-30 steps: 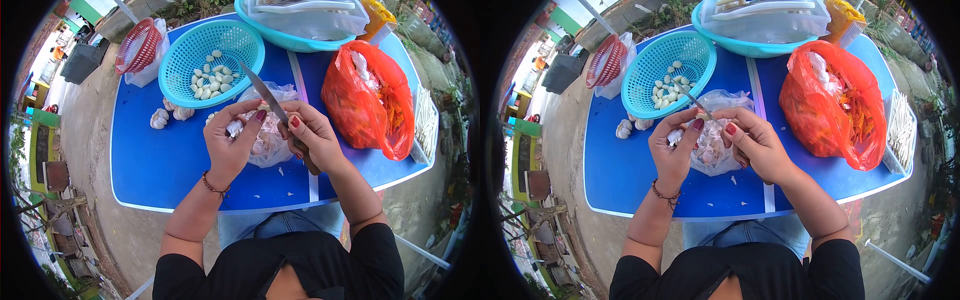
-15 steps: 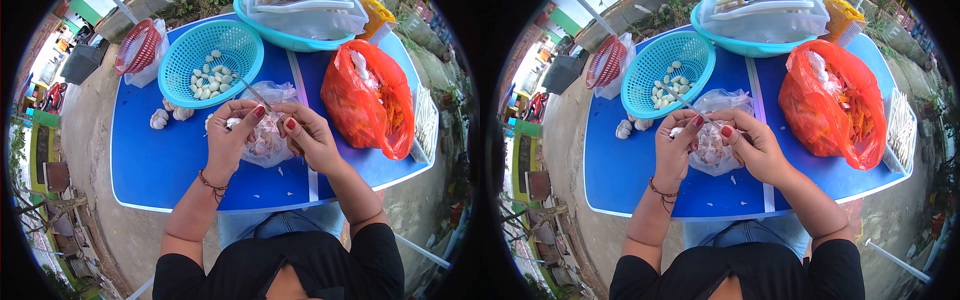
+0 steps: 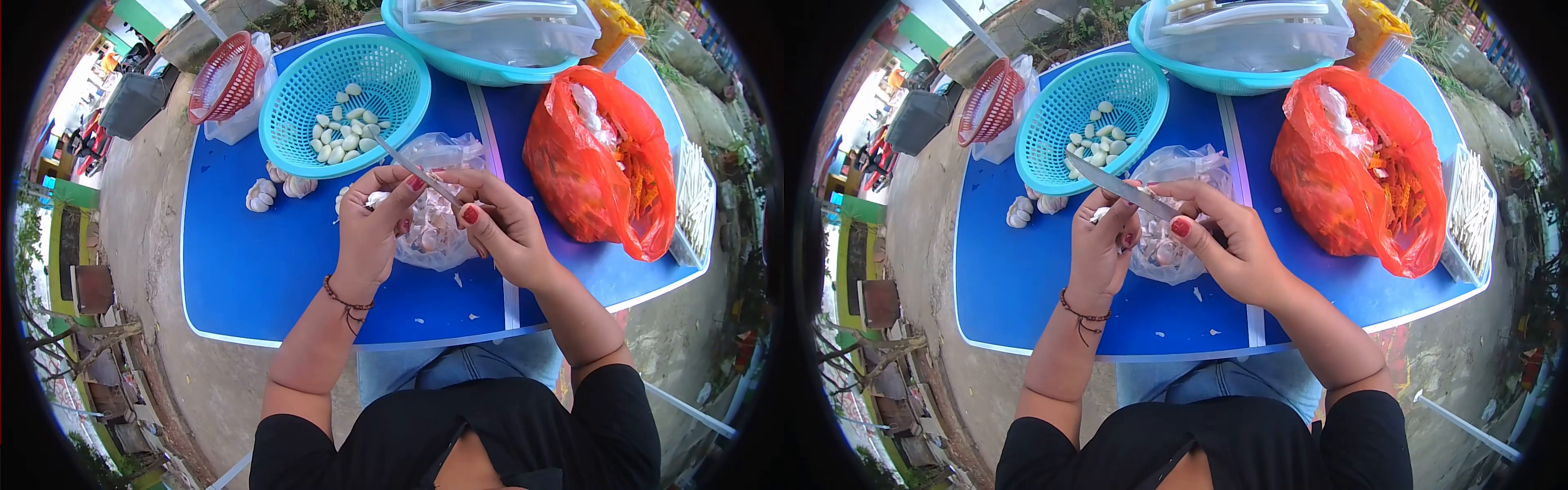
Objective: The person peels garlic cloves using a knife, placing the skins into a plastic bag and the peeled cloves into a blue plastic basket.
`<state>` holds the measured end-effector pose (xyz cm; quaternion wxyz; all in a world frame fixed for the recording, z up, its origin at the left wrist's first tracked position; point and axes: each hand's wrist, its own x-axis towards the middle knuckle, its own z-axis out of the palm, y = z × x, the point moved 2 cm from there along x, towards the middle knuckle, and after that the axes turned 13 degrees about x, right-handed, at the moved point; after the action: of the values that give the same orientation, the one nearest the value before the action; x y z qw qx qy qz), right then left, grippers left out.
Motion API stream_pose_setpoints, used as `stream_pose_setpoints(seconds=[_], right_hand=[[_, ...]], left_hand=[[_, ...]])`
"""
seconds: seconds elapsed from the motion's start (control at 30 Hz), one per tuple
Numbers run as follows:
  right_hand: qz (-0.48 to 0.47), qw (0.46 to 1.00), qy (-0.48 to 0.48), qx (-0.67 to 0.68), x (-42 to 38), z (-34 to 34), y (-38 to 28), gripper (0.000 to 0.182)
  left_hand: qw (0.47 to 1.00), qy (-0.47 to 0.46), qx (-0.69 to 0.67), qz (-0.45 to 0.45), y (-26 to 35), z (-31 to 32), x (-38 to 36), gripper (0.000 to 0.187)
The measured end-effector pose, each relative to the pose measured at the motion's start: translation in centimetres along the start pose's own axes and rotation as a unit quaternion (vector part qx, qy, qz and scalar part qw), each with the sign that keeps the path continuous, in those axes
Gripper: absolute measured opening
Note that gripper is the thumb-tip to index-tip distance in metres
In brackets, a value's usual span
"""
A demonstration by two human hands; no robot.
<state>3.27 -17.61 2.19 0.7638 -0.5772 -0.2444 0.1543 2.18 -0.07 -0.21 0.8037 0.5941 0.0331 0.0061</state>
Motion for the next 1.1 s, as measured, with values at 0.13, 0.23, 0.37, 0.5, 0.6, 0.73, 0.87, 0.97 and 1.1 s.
stream_pose_setpoints(seconds=[0.13, 0.23, 0.37, 0.5, 0.6, 0.73, 0.87, 0.97, 1.1], right_hand=[[0.013, 1.000, 0.011, -0.012, 0.0, 0.0, -0.1, 0.032], [-0.031, 0.995, 0.027, -0.086, 0.0, 0.2, -0.2, 0.029], [-0.068, 0.983, 0.035, -0.169, 0.0, 0.2, -0.4, 0.029], [0.009, 0.998, 0.045, -0.041, -0.2, 0.2, 0.0, 0.029], [0.083, 0.991, 0.032, 0.097, -0.2, -0.2, 0.5, 0.031], [0.054, 0.991, 0.029, 0.117, 0.0, 0.0, 0.8, 0.031], [0.055, 0.991, 0.030, 0.117, 0.0, -0.2, 0.7, 0.032], [0.045, 0.993, 0.039, 0.104, 0.0, -0.2, 0.8, 0.032], [0.038, 0.994, 0.049, 0.090, 0.1, -0.3, 0.7, 0.033]], left_hand=[[1.000, -0.001, -0.001, -0.002, -0.1, 0.1, 0.0, 0.017], [1.000, -0.005, -0.013, -0.004, -0.6, -0.1, 0.0, 0.015], [1.000, -0.003, -0.020, -0.019, -0.9, 0.0, -0.1, 0.013], [0.999, 0.004, -0.014, -0.033, -0.5, 0.2, -0.2, 0.015], [0.999, 0.002, -0.027, -0.031, -0.6, 0.2, -0.1, 0.017], [0.999, 0.000, -0.027, -0.033, -0.3, 0.2, 0.0, 0.020], [0.999, -0.001, -0.014, -0.029, -0.2, 0.2, 0.0, 0.021], [1.000, -0.002, -0.002, -0.018, -0.1, 0.3, -0.1, 0.021], [1.000, -0.005, 0.019, -0.011, 0.1, 0.5, -0.2, 0.023]])
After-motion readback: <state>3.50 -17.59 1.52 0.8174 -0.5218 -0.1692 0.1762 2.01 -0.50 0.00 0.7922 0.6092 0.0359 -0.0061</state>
